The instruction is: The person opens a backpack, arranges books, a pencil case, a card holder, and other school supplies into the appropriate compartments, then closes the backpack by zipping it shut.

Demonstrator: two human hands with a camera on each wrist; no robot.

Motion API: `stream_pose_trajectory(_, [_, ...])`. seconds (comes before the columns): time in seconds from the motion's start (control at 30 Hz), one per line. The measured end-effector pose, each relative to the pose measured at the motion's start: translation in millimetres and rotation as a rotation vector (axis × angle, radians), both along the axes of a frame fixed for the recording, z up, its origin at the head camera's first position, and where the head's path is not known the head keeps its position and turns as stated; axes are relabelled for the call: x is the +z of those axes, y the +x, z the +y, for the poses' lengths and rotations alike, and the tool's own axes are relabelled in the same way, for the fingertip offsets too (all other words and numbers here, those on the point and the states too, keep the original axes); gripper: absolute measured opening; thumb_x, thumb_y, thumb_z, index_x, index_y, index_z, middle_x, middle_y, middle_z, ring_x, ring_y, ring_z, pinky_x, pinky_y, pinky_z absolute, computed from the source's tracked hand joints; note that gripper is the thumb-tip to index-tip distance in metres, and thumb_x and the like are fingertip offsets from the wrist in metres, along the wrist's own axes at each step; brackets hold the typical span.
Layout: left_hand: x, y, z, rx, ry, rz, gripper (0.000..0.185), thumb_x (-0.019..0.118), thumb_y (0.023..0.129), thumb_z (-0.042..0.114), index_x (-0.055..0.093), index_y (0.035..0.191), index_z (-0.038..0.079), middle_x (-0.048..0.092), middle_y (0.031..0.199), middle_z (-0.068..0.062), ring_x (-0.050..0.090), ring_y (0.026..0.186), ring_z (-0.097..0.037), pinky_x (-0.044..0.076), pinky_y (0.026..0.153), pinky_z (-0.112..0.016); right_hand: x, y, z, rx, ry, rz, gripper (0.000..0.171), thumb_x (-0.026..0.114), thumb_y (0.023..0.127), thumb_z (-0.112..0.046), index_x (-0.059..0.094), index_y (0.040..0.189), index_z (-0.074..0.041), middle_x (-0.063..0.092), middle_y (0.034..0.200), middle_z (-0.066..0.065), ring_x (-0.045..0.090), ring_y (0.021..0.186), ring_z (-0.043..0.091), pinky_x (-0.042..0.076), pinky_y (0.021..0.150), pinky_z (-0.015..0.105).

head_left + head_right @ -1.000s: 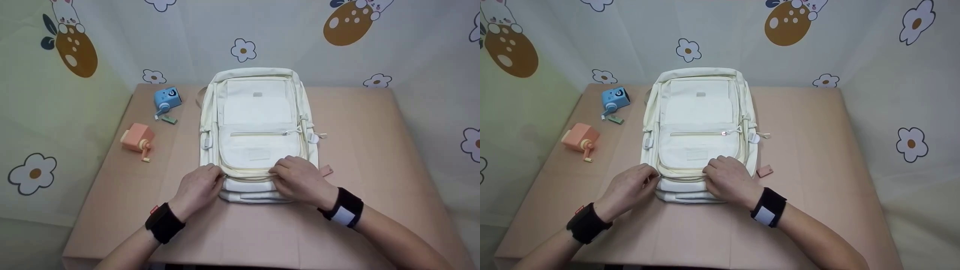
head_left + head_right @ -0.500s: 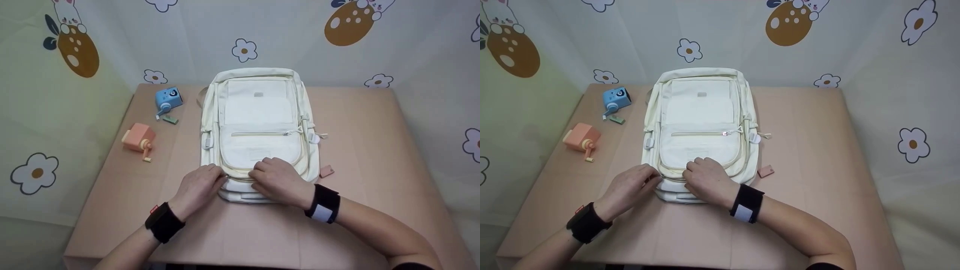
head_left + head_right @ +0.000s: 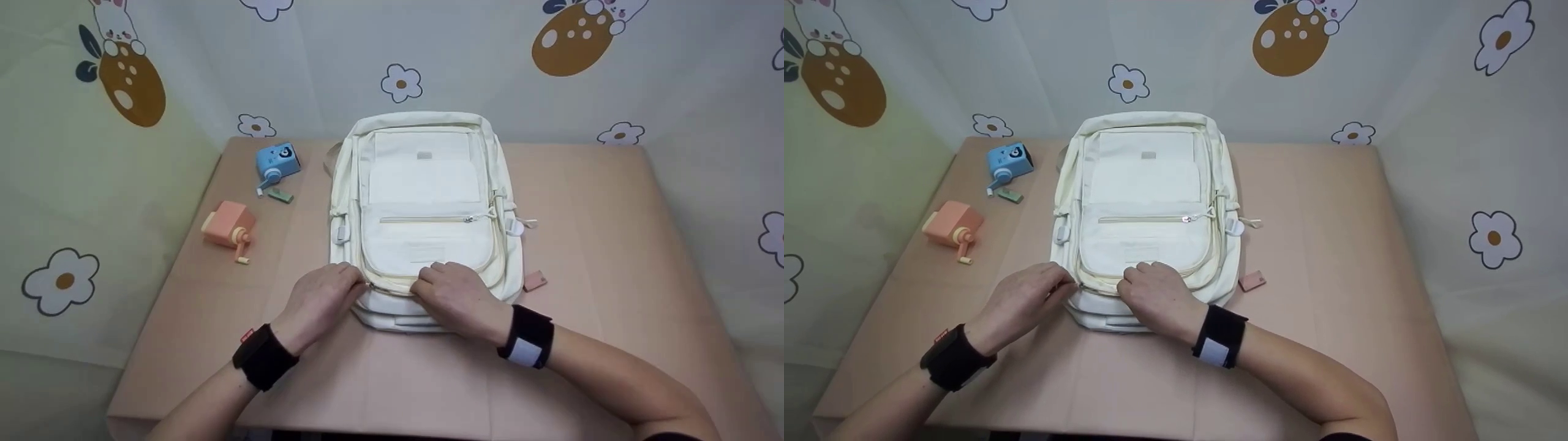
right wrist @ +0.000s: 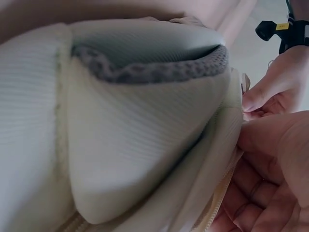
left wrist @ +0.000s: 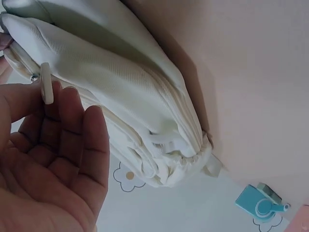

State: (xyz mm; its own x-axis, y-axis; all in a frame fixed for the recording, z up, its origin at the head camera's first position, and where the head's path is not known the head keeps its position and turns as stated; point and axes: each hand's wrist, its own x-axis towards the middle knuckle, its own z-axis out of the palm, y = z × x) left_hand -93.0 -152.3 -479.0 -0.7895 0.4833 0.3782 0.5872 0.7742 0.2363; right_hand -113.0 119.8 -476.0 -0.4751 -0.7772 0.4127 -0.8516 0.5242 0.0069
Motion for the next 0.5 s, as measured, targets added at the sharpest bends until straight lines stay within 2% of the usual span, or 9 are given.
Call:
stream_pose_trajectory(0.27, [6.2,-8.3,-6,0.027,-0.015,-0.043,0.009,0.075,0.095,0.017,0.068,0.091,0.015,0.062,0.078,0.005,0.057,0.067,-0.013,0.045,0.056,-0.032,2.4,1.7,1,0.002,0.000,-0.005,0.014,0.068,0.099,-0.022,0.070,0.087,-0.015,0.058,0.077,-0.002,0.055,0.066,0.018,0.043,0.055,0.033])
stream_pose_trajectory(0.5, [4.6,-20.7,-13,0.079,-0.004,-0.089,0.007,0.074,0.095,0.017,0.067,0.093,0.014,0.063,0.080,0.002,0.060,0.069,-0.018,0.047,0.058,-0.037,4.9,2.2,2,0.004,0.007,-0.002,0.014,0.066,0.100,-0.021,0.069,0.087,-0.015,0.058,0.078,-0.002,0.055,0.067,0.018,0.043,0.056,0.033])
